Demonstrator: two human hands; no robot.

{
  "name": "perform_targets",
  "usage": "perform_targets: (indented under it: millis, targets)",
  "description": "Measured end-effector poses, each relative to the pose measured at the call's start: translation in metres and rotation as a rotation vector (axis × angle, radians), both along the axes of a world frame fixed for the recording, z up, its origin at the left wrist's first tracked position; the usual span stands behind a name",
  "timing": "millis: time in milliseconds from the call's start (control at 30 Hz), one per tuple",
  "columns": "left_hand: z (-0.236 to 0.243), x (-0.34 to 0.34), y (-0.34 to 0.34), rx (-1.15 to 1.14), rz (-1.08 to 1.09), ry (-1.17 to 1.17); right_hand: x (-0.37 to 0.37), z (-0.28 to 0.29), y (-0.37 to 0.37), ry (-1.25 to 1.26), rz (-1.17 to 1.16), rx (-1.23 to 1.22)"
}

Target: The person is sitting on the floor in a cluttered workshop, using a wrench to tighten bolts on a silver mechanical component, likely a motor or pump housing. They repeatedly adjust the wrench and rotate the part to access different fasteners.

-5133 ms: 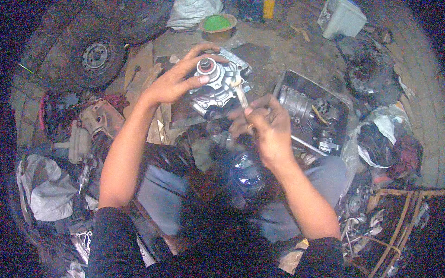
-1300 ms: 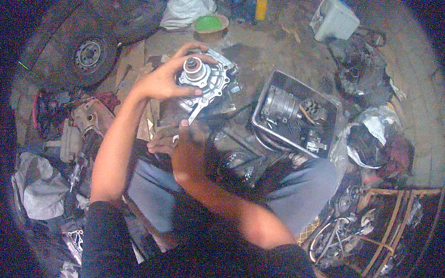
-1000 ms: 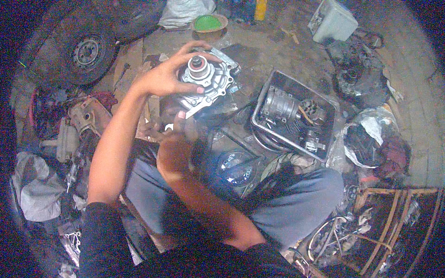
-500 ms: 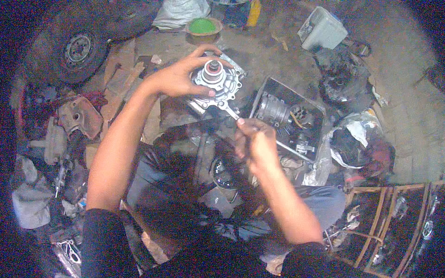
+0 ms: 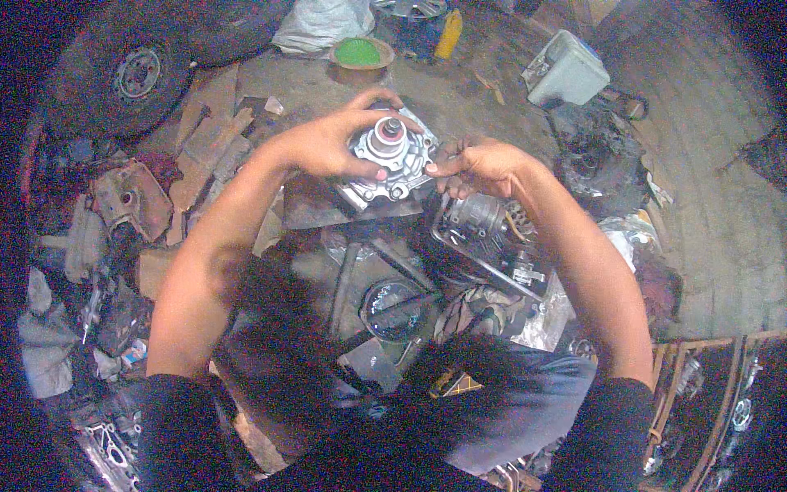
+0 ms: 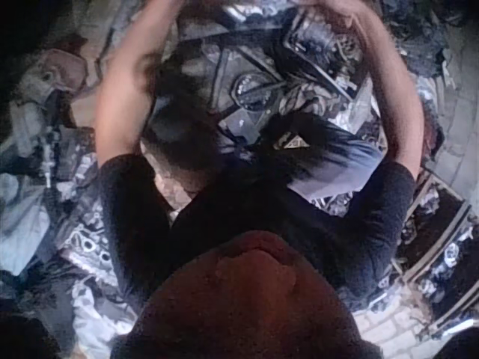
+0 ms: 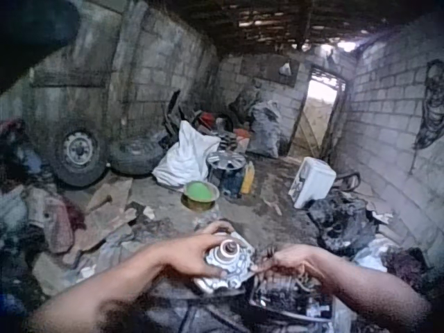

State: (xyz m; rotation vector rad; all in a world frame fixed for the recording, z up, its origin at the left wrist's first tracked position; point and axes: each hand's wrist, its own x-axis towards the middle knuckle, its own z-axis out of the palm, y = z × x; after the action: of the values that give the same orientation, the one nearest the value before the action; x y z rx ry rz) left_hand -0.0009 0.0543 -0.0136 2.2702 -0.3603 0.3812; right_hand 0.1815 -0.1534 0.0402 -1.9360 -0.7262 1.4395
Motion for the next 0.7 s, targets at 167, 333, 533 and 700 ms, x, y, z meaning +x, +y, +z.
perform_targets:
  millis: [167, 333, 533, 700]
  targets:
    - [0.002, -0.005, -0.001, -0.034, 0.007, -0.008, -0.010, 0.017, 0.014, -0.152, 0.118, 0.120]
    - [0.002, 0.000, 0.002, -0.015, -0.018, -0.041, -0.011, 0.020, 0.036, -0.231, 0.224, 0.149]
    - [0.004, 0.000, 0.000, -0.049, 0.010, -0.029, -0.010, 0.020, 0.034, -0.230, 0.257, 0.274]
    - [0.008, -0.002, -0.002, -0.076, 0.001, -0.011, -0.015, 0.036, 0.025, -0.316, 0.267, 0.392]
